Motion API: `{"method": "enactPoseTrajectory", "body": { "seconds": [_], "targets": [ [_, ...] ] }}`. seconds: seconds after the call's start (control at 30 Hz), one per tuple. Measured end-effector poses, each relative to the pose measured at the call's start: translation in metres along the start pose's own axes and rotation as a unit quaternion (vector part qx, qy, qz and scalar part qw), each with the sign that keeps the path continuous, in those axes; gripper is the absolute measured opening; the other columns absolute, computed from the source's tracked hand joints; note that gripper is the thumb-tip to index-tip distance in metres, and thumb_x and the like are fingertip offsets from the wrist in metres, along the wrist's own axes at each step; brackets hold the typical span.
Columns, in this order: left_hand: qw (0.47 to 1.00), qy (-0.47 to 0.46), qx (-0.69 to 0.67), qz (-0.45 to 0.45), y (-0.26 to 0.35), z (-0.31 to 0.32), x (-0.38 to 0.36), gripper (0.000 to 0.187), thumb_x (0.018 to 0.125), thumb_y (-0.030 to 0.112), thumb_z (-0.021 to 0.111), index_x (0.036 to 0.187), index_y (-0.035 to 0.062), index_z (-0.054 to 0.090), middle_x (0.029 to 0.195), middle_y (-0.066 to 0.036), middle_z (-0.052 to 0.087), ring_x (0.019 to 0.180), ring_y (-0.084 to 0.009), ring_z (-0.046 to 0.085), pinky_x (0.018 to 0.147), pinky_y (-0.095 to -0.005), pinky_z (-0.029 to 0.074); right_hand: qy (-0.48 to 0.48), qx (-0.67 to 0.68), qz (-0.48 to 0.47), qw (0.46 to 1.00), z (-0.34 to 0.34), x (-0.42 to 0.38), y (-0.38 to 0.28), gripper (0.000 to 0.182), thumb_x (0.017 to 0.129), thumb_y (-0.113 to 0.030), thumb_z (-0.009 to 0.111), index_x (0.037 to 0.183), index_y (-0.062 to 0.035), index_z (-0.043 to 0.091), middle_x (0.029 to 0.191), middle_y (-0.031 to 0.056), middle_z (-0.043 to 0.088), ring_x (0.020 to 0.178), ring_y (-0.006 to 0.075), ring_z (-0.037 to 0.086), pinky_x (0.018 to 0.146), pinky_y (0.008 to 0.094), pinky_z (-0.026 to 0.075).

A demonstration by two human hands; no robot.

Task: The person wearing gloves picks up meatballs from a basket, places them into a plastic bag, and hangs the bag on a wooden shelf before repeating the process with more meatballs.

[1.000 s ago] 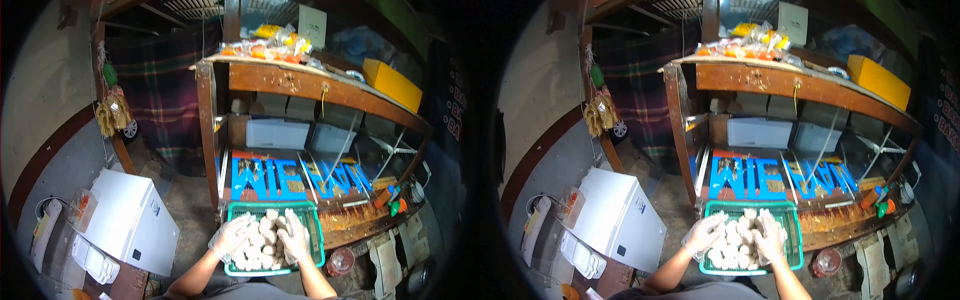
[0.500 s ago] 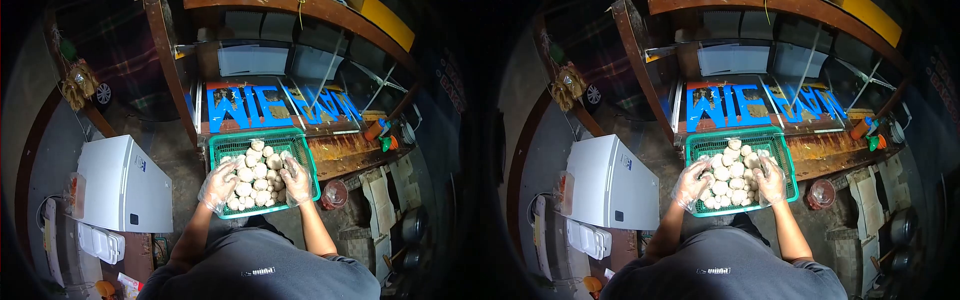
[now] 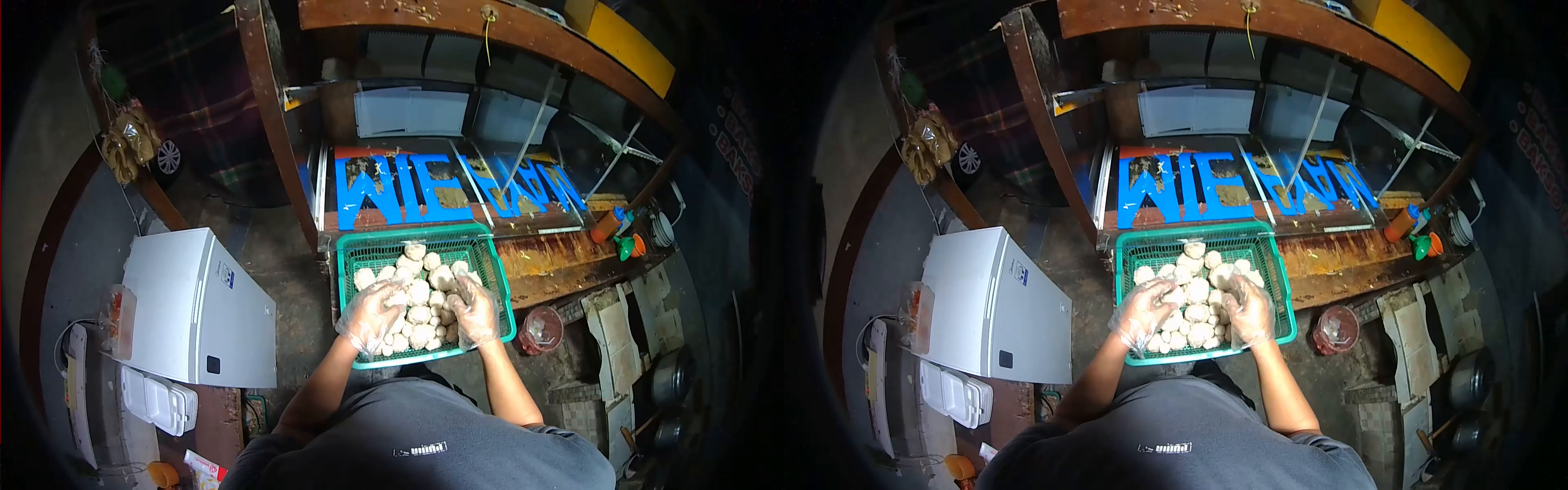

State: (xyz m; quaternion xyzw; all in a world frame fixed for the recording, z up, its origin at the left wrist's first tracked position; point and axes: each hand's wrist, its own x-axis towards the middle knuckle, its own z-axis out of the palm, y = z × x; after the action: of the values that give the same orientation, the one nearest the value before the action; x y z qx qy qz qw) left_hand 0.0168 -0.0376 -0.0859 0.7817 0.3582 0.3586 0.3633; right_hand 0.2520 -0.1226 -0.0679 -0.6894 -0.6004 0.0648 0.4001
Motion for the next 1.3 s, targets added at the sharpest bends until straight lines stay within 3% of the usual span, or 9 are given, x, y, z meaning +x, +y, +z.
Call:
{"method": "enactPoseTrajectory", "body": {
  "seconds": [0.17, 0.3, 0.5, 0.77, 1.17, 1.3],
  "targets": [
    [0.999, -0.031, 0.010, -0.015, 0.008, -0.004, -0.001, 0.040, 0.080, 0.013, 0.073, 0.117, -0.0010, 0.067, 0.119, -0.019, 0.065, 0.111, -0.0311, 0.063, 0.095, -0.0346, 0.051, -0.002, -0.034, 0.012, 0.999, 0.003, -0.002, 0.001, 0.043, 0.077, -0.012, 0.073, 0.118, 0.0000, 0.065, 0.117, 0.0187, 0.068, 0.108, 0.0346, 0.065, 0.094, 0.0407, 0.051],
    [0.999, -0.033, 0.015, 0.036, -0.001, 0.000, 0.002, 0.041, 0.080, 0.014, 0.073, 0.119, 0.0005, 0.067, 0.119, -0.018, 0.065, 0.111, -0.0315, 0.063, 0.094, -0.0355, 0.051, 0.004, -0.003, 0.033, 0.999, 0.005, -0.008, 0.017, 0.045, 0.077, -0.012, 0.073, 0.120, -0.0006, 0.064, 0.117, 0.0181, 0.068, 0.109, 0.0337, 0.065, 0.095, 0.0401, 0.051],
    [0.994, -0.089, -0.027, -0.055, 0.016, 0.000, 0.003, 0.041, 0.081, 0.015, 0.074, 0.119, 0.0007, 0.067, 0.122, -0.019, 0.064, 0.113, -0.0301, 0.063, 0.096, -0.0348, 0.050, -0.016, -0.012, 0.064, 0.998, -0.010, -0.016, 0.003, 0.044, 0.079, -0.013, 0.070, 0.121, -0.0019, 0.063, 0.116, 0.0170, 0.068, 0.110, 0.0331, 0.065, 0.095, 0.0398, 0.050],
    [0.996, -0.019, -0.057, -0.065, -0.008, 0.018, -0.004, 0.040, 0.080, 0.006, 0.074, 0.118, -0.0045, 0.065, 0.122, -0.016, 0.062, 0.113, -0.0233, 0.061, 0.094, -0.0313, 0.050, -0.029, 0.003, 0.016, 0.999, -0.010, -0.003, 0.007, 0.044, 0.080, -0.013, 0.070, 0.122, -0.0008, 0.063, 0.118, 0.0197, 0.067, 0.109, 0.0352, 0.064, 0.094, 0.0404, 0.051],
    [0.999, -0.003, -0.009, -0.046, 0.036, 0.051, 0.024, 0.039, 0.082, 0.016, 0.073, 0.115, -0.0036, 0.066, 0.117, -0.020, 0.066, 0.110, -0.0300, 0.063, 0.096, -0.0356, 0.048, -0.104, -0.016, 0.014, 0.994, -0.029, 0.011, 0.055, 0.051, 0.079, -0.017, 0.070, 0.127, -0.0028, 0.061, 0.122, 0.0190, 0.065, 0.111, 0.0353, 0.063, 0.096, 0.0408, 0.050],
    [0.996, -0.009, 0.078, -0.032, 0.037, 0.072, 0.034, 0.042, 0.080, 0.021, 0.072, 0.116, -0.0005, 0.068, 0.119, -0.020, 0.066, 0.112, -0.0335, 0.063, 0.098, -0.0388, 0.048, -0.167, -0.034, -0.008, 0.985, -0.037, 0.017, 0.062, 0.052, 0.077, -0.020, 0.071, 0.125, -0.0021, 0.062, 0.119, 0.0207, 0.066, 0.110, 0.0355, 0.063, 0.096, 0.0417, 0.050]
  ]
}}
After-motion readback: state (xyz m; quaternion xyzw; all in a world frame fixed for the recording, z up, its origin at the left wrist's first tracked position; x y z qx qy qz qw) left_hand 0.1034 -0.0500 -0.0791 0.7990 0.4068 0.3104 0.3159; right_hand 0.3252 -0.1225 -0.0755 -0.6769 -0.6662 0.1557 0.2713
